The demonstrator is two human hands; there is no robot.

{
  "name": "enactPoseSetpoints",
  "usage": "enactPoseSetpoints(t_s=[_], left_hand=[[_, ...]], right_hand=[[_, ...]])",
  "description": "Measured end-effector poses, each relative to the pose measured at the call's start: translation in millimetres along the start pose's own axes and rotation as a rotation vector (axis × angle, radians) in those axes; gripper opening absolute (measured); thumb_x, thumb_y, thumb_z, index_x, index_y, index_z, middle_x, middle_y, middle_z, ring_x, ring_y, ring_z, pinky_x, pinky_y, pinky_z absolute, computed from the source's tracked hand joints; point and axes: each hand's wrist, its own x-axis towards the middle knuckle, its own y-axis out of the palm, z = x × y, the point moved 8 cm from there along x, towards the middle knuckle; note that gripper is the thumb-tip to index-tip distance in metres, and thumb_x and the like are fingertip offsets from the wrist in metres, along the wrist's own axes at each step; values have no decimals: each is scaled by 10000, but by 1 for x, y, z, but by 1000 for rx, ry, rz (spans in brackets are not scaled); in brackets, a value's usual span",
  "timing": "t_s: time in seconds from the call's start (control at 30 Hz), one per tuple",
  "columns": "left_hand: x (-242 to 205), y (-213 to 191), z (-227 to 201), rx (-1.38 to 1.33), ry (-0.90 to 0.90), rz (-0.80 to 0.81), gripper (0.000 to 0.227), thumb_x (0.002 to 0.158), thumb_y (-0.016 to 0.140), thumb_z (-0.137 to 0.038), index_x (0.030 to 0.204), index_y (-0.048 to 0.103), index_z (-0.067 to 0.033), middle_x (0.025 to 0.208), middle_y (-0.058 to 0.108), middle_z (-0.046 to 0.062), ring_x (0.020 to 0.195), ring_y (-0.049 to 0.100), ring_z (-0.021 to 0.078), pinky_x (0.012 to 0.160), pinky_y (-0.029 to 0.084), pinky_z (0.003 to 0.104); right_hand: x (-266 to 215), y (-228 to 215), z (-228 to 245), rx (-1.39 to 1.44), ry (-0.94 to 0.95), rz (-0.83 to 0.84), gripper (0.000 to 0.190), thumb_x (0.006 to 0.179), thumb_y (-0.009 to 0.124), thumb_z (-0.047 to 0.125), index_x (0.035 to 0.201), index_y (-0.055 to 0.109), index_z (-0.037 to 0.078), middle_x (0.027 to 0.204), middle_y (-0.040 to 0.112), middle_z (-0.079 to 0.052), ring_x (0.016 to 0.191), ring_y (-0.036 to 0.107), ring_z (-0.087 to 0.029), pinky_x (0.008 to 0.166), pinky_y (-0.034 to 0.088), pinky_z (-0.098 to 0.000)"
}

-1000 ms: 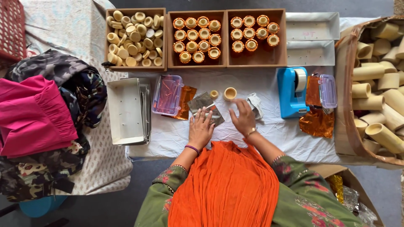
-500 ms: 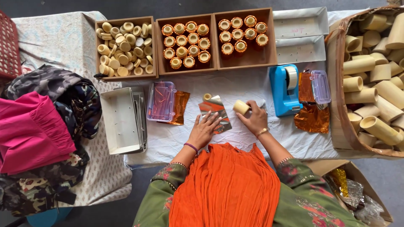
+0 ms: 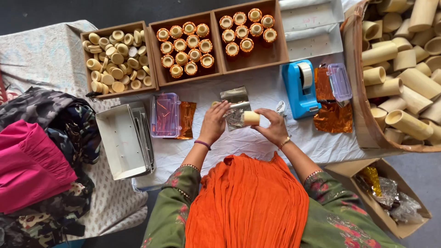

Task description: Wrap small wooden containers in gold decorative foil and secure them.

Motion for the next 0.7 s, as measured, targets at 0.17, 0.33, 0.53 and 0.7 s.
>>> enactPoseSetpoints(t_s=[0.17, 0.33, 0.53, 0.7], left_hand=[[-23, -28, -8, 28, -116, -82, 580, 837, 548, 77, 1386, 604, -100, 1402, 631, 84, 1371, 505, 312, 1151, 383, 459], [-36, -41, -22, -56, -102, -154, 587, 800, 548, 80, 1364, 598, -79, 1399, 632, 99, 1351, 512, 323, 1130, 385, 456], [-33, -44, -43, -12, 4, -108, 621, 836, 559, 67, 1422, 584, -138, 1448, 615, 58, 1344, 548, 258, 1171, 405, 416], [-36, -13, -38, 161, 85, -6, 518, 924, 639, -102, 1433, 554, -144, 1489, 560, 56, 1385, 513, 264, 1186, 357, 470]], right_hand=[[18, 37, 10, 173, -64, 186, 578, 739, 888, 200, 1269, 678, 111, 1301, 706, -96, 1171, 702, -275, 992, 577, -359], [22, 72, -1, 214, 110, 346, 550, 786, 834, 205, 1305, 659, 150, 1358, 678, -66, 1092, 739, -209, 903, 584, -307], [24, 74, 8, 99, -36, 283, 560, 729, 858, 125, 1258, 675, 108, 1279, 710, -98, 1092, 716, -242, 945, 596, -338], [23, 71, 8, 31, -1, 286, 692, 723, 882, 196, 1353, 597, 167, 1463, 507, -119, 1149, 647, -266, 947, 590, -341]])
